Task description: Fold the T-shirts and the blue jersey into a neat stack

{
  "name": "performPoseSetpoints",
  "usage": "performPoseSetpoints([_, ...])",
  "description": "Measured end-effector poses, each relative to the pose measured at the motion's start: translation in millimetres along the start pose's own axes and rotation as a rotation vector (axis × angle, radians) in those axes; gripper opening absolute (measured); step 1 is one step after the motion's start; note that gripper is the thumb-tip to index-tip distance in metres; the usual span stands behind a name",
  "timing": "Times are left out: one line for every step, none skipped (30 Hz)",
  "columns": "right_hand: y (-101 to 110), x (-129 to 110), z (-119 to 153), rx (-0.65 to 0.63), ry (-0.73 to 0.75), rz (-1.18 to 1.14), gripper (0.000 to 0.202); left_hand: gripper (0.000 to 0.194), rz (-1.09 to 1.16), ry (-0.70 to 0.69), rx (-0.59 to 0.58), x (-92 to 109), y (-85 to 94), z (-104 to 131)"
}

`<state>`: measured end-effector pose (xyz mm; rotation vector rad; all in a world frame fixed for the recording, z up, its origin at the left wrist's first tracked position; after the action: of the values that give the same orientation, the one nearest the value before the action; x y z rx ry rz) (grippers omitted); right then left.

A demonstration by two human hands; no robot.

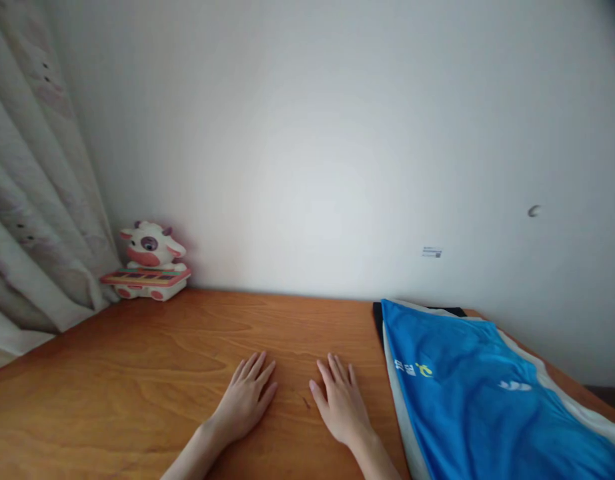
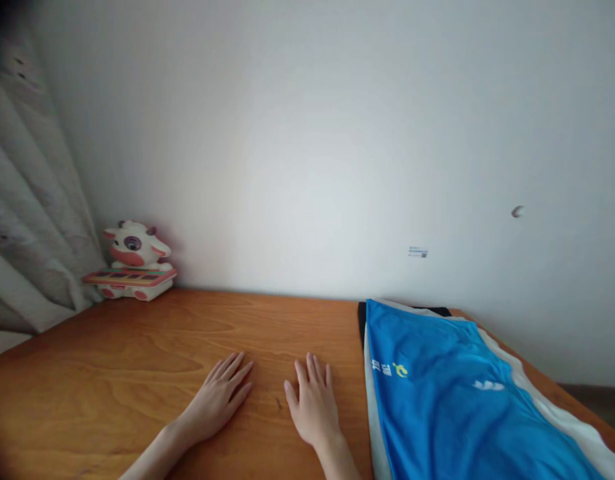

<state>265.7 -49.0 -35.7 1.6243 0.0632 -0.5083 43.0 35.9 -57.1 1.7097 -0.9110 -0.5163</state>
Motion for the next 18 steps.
performPoseSetpoints([-5, 1, 0, 0.004, 0.004, 0.003, 0.062, 0.054, -0.005, -0.006, -0.021, 1, -0.9, 1])
performPoseSetpoints([-8, 4, 1, 0.006, 0.014, 0.002, 0.061, 0.054, -0.010, -0.011, -0.031, 1, -0.7, 1])
performPoseSetpoints([-11, 6, 3, 0.006, 0.029, -0.003, 0.060, 0.054, -0.013, -0.015, -0.032, 2, 0.3, 2])
performPoseSetpoints([-13, 9, 5, 0.003, 0.045, -0.011, 0.059, 0.054, -0.013, -0.019, -0.031, 4, 1.9, 2])
performPoseSetpoints([-14, 12, 7, 0.003, 0.060, -0.021, 0.058, 0.054, -0.012, -0.022, -0.031, 5, 3.5, 2])
performPoseSetpoints([-14, 14, 8, 0.002, 0.073, -0.029, 0.057, 0.054, -0.012, -0.021, -0.034, 6, 4.9, 2])
performPoseSetpoints([-14, 16, 9, -0.001, 0.081, -0.035, 0.056, 0.055, -0.012, -0.018, -0.040, 7, 6.0, 2])
performPoseSetpoints([-15, 17, 10, -0.003, 0.083, -0.041, 0.056, 0.055, -0.013, -0.014, -0.047, 7, 6.6, 2])
performPoseSetpoints([-15, 18, 10, -0.003, 0.083, -0.046, 0.056, 0.055, -0.014, -0.011, -0.055, 7, 6.8, 2])
performPoseSetpoints([-15, 18, 10, -0.001, 0.084, -0.050, 0.056, 0.056, -0.014, -0.007, -0.059, 7, 6.6, 1])
performPoseSetpoints([-15, 18, 10, 0.002, 0.084, -0.055, 0.056, 0.056, -0.015, -0.005, -0.058, 7, 6.1, 1])
performPoseSetpoints([-15, 18, 10, 0.004, 0.084, -0.059, 0.055, 0.055, -0.014, -0.006, -0.054, 6, 5.4, 1])
performPoseSetpoints([-16, 18, 9, 0.004, 0.085, -0.062, 0.055, 0.055, -0.013, -0.009, -0.048, 5, 4.4, 2])
performPoseSetpoints([-16, 18, 9, 0.004, 0.085, -0.064, 0.055, 0.054, -0.011, -0.013, -0.039, 4, 3.4, 2])
performPoseSetpoints([-15, 18, 9, 0.003, 0.085, -0.065, 0.054, 0.054, -0.009, -0.017, -0.029, 3, 2.4, 2])
performPoseSetpoints([-15, 18, 9, 0.002, 0.084, -0.067, 0.054, 0.053, -0.007, -0.021, -0.017, 3, 1.6, 2])
performPoseSetpoints([-14, 18, 9, 0.001, 0.082, -0.068, 0.054, 0.053, -0.005, -0.023, -0.007, 2, 0.8, 3])
performPoseSetpoints([-13, 17, 9, 0.000, 0.081, -0.068, 0.054, 0.053, -0.003, -0.024, -0.002, 2, 0.1, 3])
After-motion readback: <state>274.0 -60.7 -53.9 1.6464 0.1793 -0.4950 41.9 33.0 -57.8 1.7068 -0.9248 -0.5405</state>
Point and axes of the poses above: each hand's wrist, its own z-axis away from the middle knuckle, its own y-axis out of the back of the hand, x = y × z, the point moved 5 cm from there along -z, towards the middle knuckle, and after that the axes turned 12 degrees about -y, right-handed, at the moved point
